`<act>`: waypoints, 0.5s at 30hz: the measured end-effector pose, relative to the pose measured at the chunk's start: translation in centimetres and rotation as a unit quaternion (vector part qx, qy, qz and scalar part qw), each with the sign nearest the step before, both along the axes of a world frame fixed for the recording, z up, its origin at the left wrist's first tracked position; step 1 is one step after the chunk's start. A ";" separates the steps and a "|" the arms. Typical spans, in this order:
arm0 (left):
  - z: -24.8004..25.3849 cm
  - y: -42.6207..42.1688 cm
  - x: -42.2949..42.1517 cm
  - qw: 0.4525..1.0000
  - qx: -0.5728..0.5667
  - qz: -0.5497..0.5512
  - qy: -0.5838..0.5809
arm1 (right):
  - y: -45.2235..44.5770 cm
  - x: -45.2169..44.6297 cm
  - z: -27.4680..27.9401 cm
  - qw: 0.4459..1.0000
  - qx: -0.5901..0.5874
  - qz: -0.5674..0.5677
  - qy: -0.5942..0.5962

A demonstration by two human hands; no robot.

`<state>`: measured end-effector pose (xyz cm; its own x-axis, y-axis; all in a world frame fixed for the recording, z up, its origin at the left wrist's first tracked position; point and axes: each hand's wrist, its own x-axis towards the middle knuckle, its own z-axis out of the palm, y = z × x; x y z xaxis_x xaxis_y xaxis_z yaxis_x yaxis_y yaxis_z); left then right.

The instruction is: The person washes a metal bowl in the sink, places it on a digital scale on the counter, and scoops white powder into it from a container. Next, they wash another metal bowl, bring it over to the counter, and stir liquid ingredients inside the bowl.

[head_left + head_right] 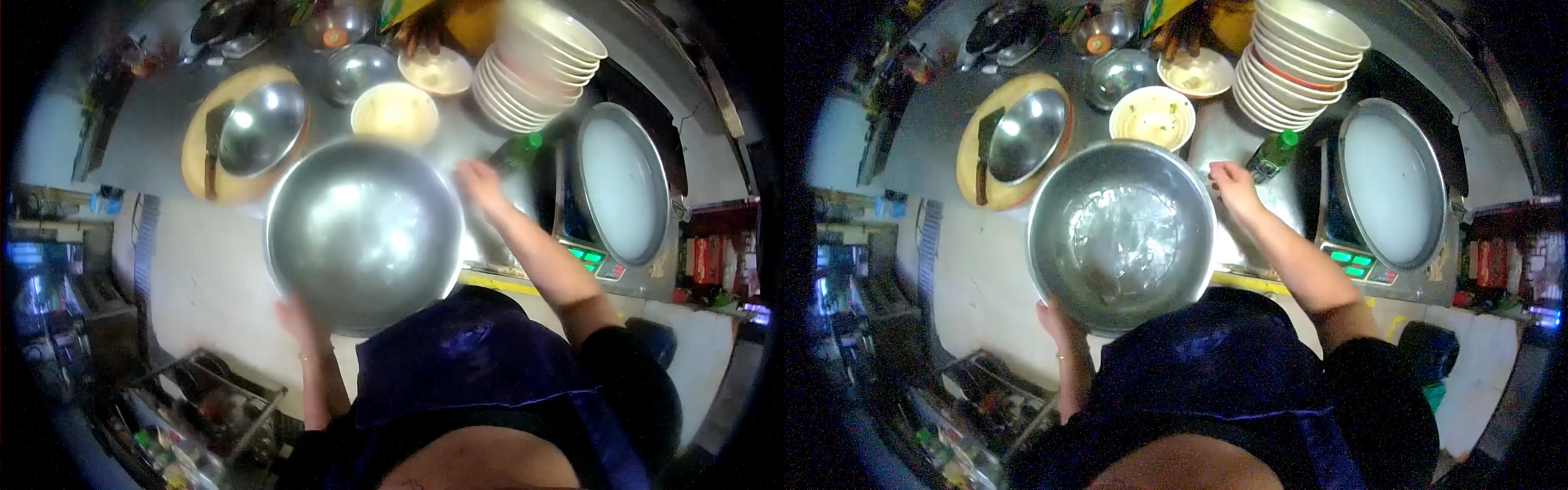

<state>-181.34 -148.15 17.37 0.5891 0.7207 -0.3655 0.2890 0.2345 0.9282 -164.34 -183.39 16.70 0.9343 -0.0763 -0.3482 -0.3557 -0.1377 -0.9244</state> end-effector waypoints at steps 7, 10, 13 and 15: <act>-1.5 1.9 -0.6 0.999 0.001 -0.030 -0.015 | 4.9 11.7 -5.2 0.988 0.131 -0.002 0.079; -0.7 1.6 -1.1 0.999 -0.023 -0.004 -0.045 | 4.2 14.9 -15.2 0.950 -0.269 0.044 -0.151; -0.4 1.5 -2.5 0.996 -0.036 0.012 -0.085 | 5.8 13.2 -8.6 0.958 -0.238 -0.020 -0.157; -0.1 1.7 -2.8 0.996 -0.043 0.013 -0.072 | 5.3 14.1 -7.8 0.962 -0.164 -0.032 -0.215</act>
